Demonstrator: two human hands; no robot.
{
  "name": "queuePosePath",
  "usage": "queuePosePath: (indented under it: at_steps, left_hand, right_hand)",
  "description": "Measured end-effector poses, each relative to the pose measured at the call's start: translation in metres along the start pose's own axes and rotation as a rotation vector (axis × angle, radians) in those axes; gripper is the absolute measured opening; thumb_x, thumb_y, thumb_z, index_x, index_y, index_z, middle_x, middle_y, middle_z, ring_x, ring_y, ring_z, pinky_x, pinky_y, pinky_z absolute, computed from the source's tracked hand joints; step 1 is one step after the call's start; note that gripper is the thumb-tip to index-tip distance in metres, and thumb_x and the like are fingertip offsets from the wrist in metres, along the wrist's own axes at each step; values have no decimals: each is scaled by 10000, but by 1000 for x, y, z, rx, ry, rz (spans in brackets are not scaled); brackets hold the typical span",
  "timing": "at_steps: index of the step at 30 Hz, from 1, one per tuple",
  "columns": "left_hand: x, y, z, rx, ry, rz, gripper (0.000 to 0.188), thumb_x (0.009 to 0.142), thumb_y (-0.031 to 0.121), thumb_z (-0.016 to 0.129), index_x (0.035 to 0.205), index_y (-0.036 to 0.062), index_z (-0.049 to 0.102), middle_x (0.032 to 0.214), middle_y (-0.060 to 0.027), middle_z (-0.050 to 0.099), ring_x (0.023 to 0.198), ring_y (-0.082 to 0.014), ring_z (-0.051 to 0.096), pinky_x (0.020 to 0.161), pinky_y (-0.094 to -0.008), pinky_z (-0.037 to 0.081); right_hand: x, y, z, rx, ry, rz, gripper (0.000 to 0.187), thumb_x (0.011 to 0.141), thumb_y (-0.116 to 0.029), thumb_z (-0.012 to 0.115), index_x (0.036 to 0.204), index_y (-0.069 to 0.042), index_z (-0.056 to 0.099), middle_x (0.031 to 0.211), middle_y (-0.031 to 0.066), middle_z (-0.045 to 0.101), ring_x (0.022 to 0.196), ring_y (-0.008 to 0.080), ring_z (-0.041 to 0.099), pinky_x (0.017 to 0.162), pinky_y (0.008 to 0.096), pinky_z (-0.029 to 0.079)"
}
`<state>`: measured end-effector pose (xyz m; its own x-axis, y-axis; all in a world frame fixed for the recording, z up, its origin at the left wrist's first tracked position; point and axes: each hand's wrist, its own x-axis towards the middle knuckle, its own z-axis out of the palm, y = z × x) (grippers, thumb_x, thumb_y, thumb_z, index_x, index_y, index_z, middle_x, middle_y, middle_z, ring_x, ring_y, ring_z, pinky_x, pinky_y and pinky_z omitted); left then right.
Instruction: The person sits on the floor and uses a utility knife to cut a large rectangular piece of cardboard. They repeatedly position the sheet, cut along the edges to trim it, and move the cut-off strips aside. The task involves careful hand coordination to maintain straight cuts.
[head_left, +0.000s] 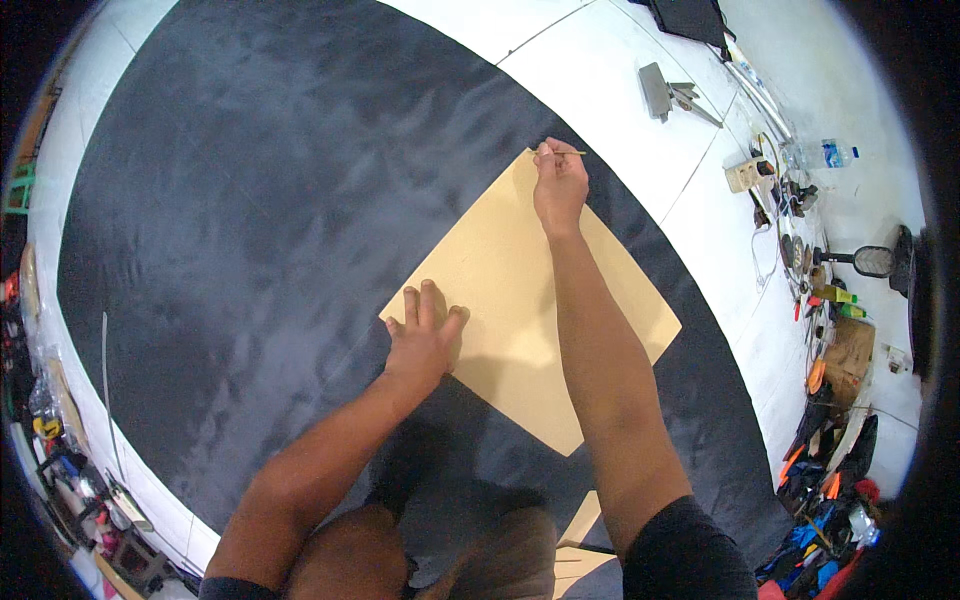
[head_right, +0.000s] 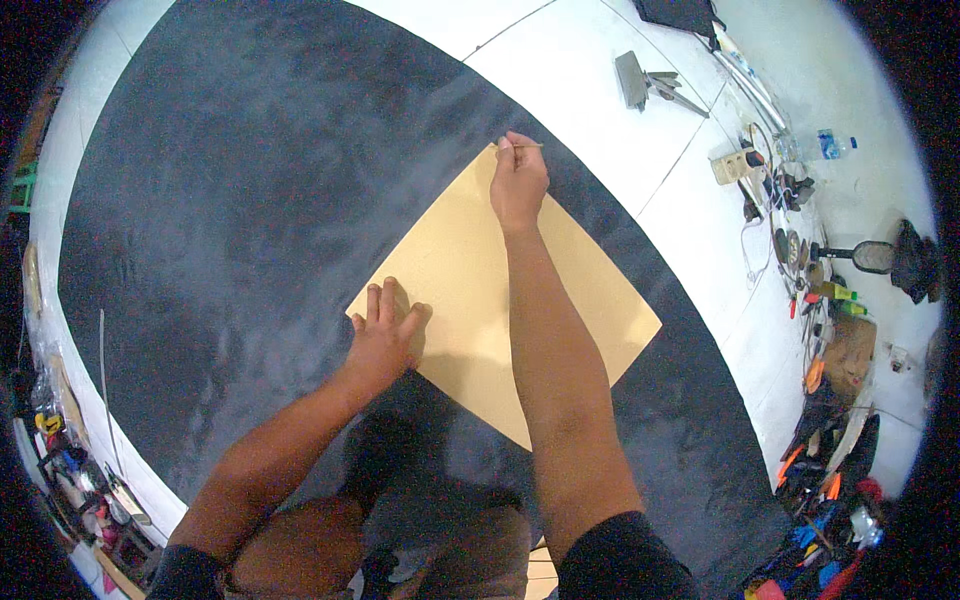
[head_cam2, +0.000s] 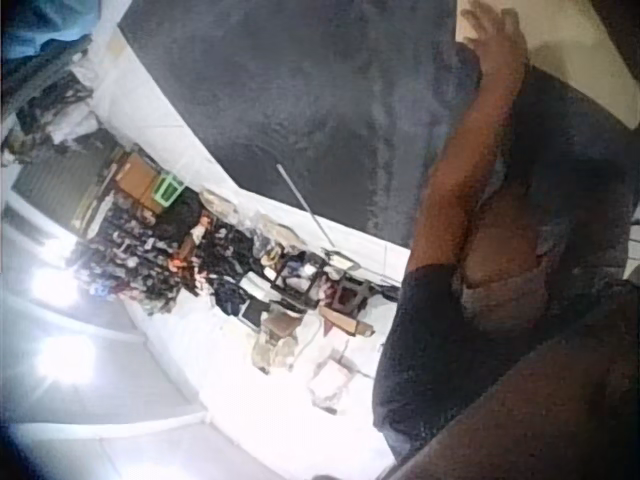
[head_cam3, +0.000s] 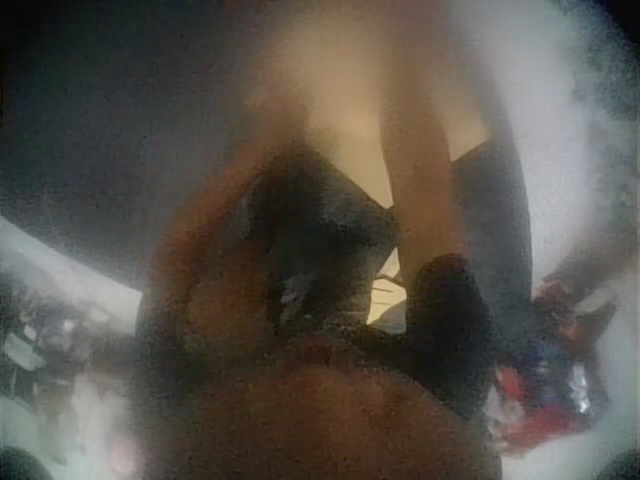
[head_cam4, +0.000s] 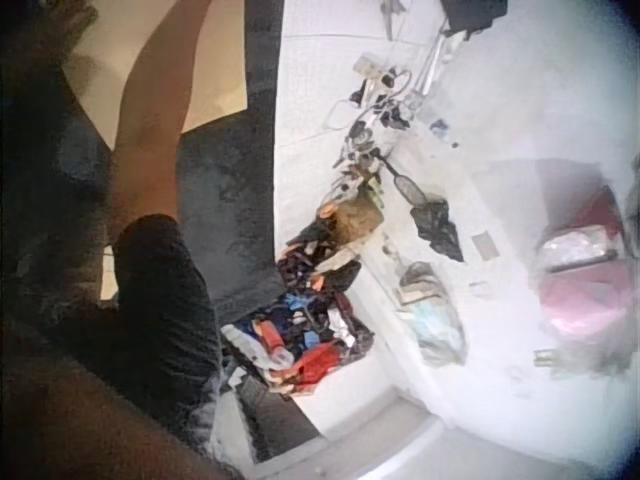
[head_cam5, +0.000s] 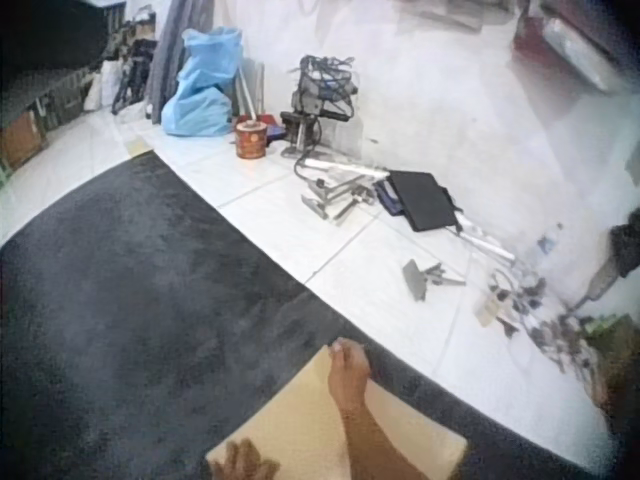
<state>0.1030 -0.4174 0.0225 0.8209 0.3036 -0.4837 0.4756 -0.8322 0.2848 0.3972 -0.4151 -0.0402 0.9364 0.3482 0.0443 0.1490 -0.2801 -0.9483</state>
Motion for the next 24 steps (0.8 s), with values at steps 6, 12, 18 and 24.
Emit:
queuePosePath:
  at_steps: [6, 12, 18, 24]
  left_hand:
    - [1, -1, -2, -1, -12, 8, 746, 805, 197, 796, 1452, 212, 424, 1587, -350, 181, 1463, -572, 248, 969, -756, 484]
    - [-1, 1, -10, 19, -58, 0, 786, 779, 228, 836, 1451, 201, 429, 1585, -353, 176, 1464, -571, 243, 967, -740, 500]
    - [2, 4, -10, 30, -43, 14, 772, 781, 247, 827, 1448, 201, 439, 1577, -352, 193, 1463, -572, 246, 964, -735, 505]
    - [2, 0, 5, 43, 31, -5, 678, 824, 215, 762, 1433, 225, 464, 1566, -355, 228, 1457, -571, 264, 932, -742, 513]
  right_hand:
    - [3, 1, -3, -77, 22, 16, 215, 1006, -189, 651, 1100, 2, 682, 908, 110, 764, 853, 168, 745, 799, 306, 569]
    - [1, -12, -1, -170, -23, 64, 234, 1022, -230, 639, 1117, -22, 691, 965, 99, 772, 901, 163, 756, 823, 300, 573]
    - [6, -6, -8, -323, -48, -36, 258, 1032, -254, 612, 1108, -21, 692, 973, 124, 772, 922, 191, 764, 839, 319, 572]
    - [-12, -3, -30, -459, -34, -74, 175, 1003, -177, 603, 1086, -38, 670, 1008, 184, 734, 938, 356, 717, 825, 434, 554]
